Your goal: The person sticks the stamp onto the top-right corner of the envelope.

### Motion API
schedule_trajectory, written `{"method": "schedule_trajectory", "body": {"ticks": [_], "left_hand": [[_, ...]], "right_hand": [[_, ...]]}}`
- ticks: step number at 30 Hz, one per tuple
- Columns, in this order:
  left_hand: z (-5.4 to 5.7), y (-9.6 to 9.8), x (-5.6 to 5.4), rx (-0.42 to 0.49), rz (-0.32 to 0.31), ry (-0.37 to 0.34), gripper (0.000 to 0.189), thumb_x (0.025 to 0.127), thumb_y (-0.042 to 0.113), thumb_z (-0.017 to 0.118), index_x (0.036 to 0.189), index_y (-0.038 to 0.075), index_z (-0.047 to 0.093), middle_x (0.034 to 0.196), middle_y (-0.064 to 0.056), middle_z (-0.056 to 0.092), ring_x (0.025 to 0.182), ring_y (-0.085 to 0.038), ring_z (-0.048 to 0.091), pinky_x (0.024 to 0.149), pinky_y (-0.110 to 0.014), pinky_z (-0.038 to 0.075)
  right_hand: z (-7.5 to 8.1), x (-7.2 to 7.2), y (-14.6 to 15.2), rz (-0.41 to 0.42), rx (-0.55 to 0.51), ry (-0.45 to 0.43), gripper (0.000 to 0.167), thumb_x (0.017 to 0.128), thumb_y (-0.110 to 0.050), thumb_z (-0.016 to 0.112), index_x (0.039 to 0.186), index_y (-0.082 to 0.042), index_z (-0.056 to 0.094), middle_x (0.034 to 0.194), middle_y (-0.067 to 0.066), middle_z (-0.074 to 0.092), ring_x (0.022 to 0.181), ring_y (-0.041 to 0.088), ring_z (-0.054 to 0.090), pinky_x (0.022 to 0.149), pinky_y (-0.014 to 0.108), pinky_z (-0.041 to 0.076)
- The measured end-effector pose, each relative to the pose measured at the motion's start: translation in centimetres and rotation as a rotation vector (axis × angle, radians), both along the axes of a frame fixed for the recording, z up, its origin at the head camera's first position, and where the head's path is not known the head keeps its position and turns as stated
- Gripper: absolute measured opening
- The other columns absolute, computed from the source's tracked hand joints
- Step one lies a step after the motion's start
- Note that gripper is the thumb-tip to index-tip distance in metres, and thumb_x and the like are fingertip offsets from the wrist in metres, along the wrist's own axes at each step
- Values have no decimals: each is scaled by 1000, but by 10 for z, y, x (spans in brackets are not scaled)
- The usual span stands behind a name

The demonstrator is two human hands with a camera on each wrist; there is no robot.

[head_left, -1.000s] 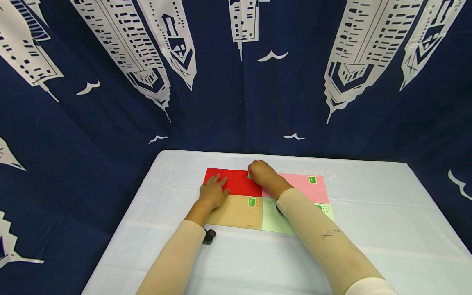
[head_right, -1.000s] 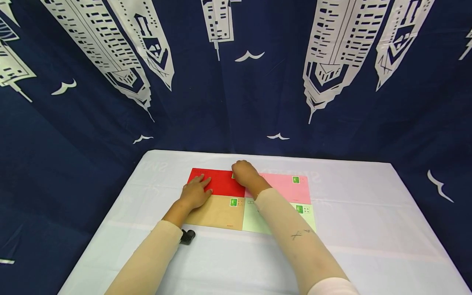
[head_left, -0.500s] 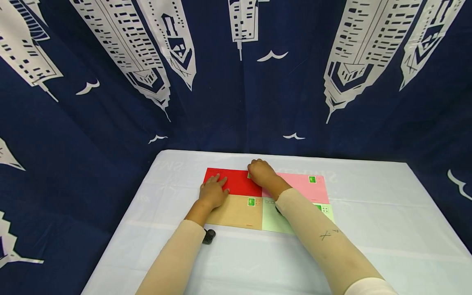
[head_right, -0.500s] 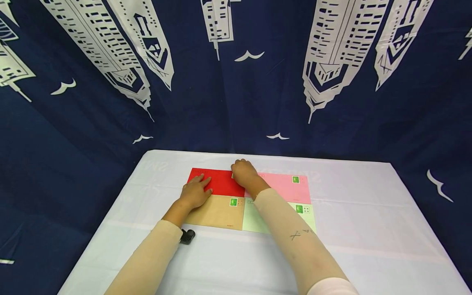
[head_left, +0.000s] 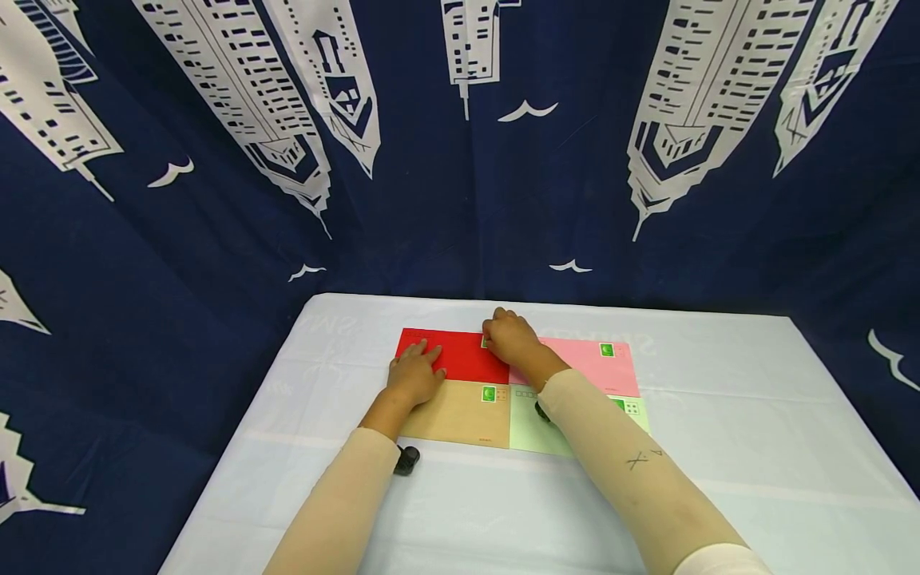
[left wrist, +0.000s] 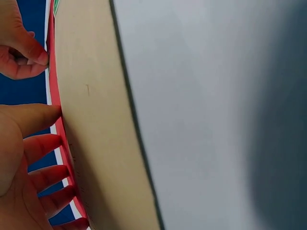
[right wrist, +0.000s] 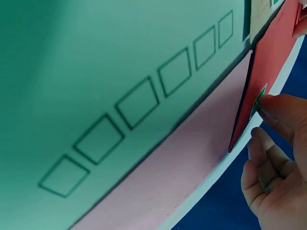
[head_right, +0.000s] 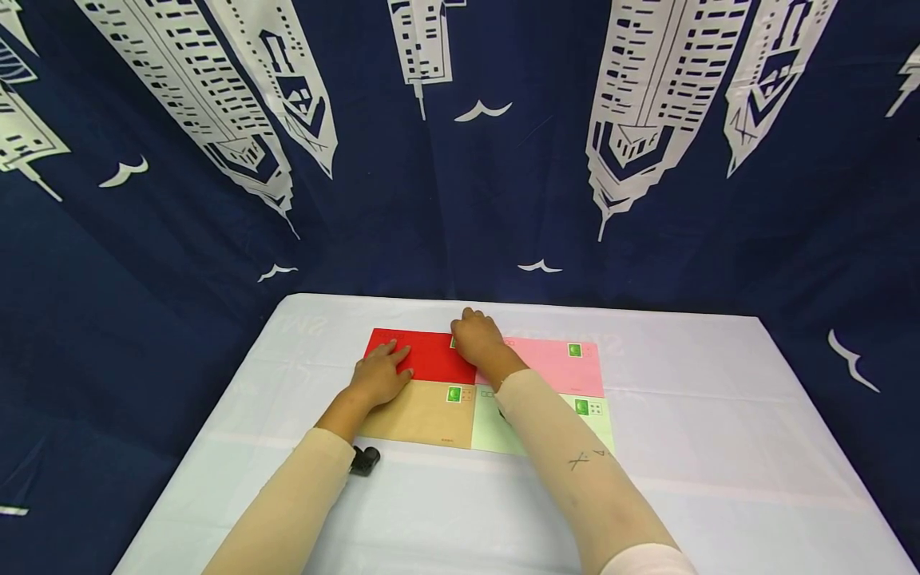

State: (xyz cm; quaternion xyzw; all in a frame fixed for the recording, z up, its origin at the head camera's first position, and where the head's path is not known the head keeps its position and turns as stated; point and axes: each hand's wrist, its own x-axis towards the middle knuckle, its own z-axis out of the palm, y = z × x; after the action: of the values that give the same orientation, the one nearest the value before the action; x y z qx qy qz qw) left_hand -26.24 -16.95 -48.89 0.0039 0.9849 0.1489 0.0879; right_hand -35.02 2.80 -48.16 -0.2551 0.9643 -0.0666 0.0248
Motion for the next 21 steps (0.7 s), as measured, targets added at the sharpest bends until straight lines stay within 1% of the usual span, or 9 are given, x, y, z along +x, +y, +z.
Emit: {"method": "schedule_trajectory", "body": {"ticks": [7, 10, 15, 16, 18, 21], "left_hand": [[1, 0, -3, 32, 19, 12, 57, 100, 34, 60, 152, 16, 48, 164, -13, 35, 154, -31, 28, 120, -63, 29], [1, 1, -4, 46, 34, 29, 56, 98, 33, 63, 149, 14, 51, 161, -13, 39, 151, -31, 34, 117, -64, 32], [3, 2, -7, 53, 52, 74, 56, 93, 30, 70, 143, 7, 58, 151, -19, 46, 140, -35, 47, 111, -59, 41], [3, 3, -8, 47, 53, 80, 56, 92, 30, 71, 142, 7, 59, 150, -20, 47, 138, -36, 48, 110, -58, 42], [4, 3, -9, 35, 51, 91, 56, 91, 29, 73, 140, 6, 60, 147, -22, 49, 136, -37, 49, 110, -56, 43], [4, 3, -10, 29, 50, 97, 53, 92, 29, 71, 139, 6, 61, 146, -22, 50, 135, -38, 49, 111, -54, 42]], "right_hand": [[-5, -1, 0, -18, -63, -30, 8, 95, -13, 64, 100, -10, 69, 97, 11, 61, 92, 27, 55, 87, 40, 52], [-3, 1, 1, -20, -95, -31, 7, 93, -12, 63, 96, -9, 68, 93, 10, 60, 89, 26, 55, 84, 38, 52], [1, 5, 2, -39, -139, -31, 9, 94, -15, 62, 94, -8, 68, 93, 10, 60, 88, 26, 55, 84, 39, 52], [1, 5, 3, -45, -145, -32, 11, 95, -15, 62, 95, -7, 69, 94, 10, 61, 90, 26, 55, 85, 39, 52], [1, 3, 4, -50, -156, -22, 11, 95, -16, 62, 95, -8, 70, 94, 10, 61, 89, 26, 56, 84, 39, 53], [1, 1, 6, -57, -172, -1, 12, 95, -17, 62, 98, -8, 71, 94, 10, 62, 88, 26, 57, 84, 40, 53]]}}
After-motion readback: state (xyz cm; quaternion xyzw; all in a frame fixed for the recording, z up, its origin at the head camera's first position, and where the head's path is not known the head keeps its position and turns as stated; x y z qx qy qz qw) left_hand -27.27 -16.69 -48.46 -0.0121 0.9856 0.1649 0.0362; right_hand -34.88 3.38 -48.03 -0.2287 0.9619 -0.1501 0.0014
